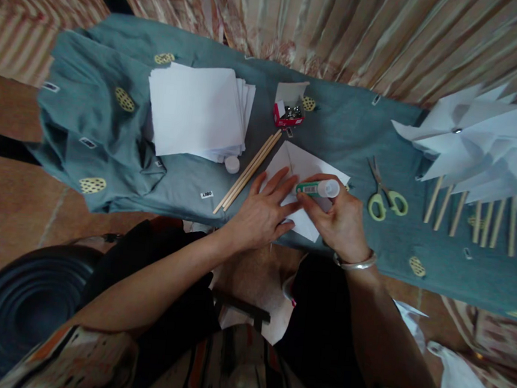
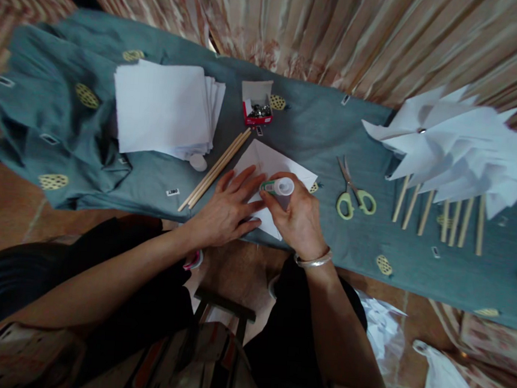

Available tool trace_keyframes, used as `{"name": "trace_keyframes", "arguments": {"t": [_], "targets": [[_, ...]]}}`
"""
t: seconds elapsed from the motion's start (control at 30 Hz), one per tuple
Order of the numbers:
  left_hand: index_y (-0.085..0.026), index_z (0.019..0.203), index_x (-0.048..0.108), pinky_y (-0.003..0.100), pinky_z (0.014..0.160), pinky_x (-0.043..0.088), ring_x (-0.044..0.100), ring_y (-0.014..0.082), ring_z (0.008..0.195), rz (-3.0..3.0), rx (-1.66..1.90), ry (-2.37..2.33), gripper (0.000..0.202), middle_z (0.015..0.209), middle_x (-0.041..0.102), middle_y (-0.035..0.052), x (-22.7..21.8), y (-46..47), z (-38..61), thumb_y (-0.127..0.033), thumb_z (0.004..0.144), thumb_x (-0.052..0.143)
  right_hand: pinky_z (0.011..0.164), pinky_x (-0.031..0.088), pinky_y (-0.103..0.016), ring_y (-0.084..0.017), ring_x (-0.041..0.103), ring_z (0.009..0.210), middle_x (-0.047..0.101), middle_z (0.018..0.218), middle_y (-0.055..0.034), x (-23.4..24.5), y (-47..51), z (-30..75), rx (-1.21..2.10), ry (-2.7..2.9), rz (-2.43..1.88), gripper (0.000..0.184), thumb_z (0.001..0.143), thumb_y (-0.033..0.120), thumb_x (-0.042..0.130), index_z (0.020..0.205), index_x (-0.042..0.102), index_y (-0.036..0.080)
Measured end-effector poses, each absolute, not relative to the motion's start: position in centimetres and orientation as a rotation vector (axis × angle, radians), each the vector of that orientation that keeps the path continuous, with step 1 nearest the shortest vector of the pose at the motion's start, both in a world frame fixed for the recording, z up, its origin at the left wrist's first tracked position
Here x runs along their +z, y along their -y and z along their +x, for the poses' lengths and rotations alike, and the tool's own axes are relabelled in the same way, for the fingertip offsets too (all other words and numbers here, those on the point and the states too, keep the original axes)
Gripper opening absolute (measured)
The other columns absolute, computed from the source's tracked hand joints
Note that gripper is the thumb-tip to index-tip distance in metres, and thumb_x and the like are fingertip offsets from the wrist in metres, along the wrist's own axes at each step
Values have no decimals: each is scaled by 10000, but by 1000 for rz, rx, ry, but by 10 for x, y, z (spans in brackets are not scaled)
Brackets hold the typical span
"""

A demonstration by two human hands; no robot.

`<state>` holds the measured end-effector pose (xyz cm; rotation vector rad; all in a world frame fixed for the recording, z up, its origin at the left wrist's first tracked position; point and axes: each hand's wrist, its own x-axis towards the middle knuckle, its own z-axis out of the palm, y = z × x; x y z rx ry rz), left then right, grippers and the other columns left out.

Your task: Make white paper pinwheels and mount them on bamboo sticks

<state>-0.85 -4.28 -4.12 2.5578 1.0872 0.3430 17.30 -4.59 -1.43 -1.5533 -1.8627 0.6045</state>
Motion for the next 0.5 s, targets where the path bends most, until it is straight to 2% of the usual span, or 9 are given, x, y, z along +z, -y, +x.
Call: {"name": "trace_keyframes", "arguments": {"t": [0.33,0.5], "targets": [[-295,1353,548,646,1162,210,207,348,1505,2517,377,-1079,463,1597,342,97,-43,43,-9,-450,917,550,734,562,-380,-216,683,734,739,922,-50,-15,43,176,540,1880,-1605,225,866,387,647,1019,628,224],[-288,1340,570,650,1150,228,206,364,1502,2531,335,-1076,456,1590,349,114,-42,42,-9,-424,904,582,842,561,-441,-265,704,902,741,968,-71,-13,45,181,490,1837,-1594,229,857,393,663,1010,645,223]]}}
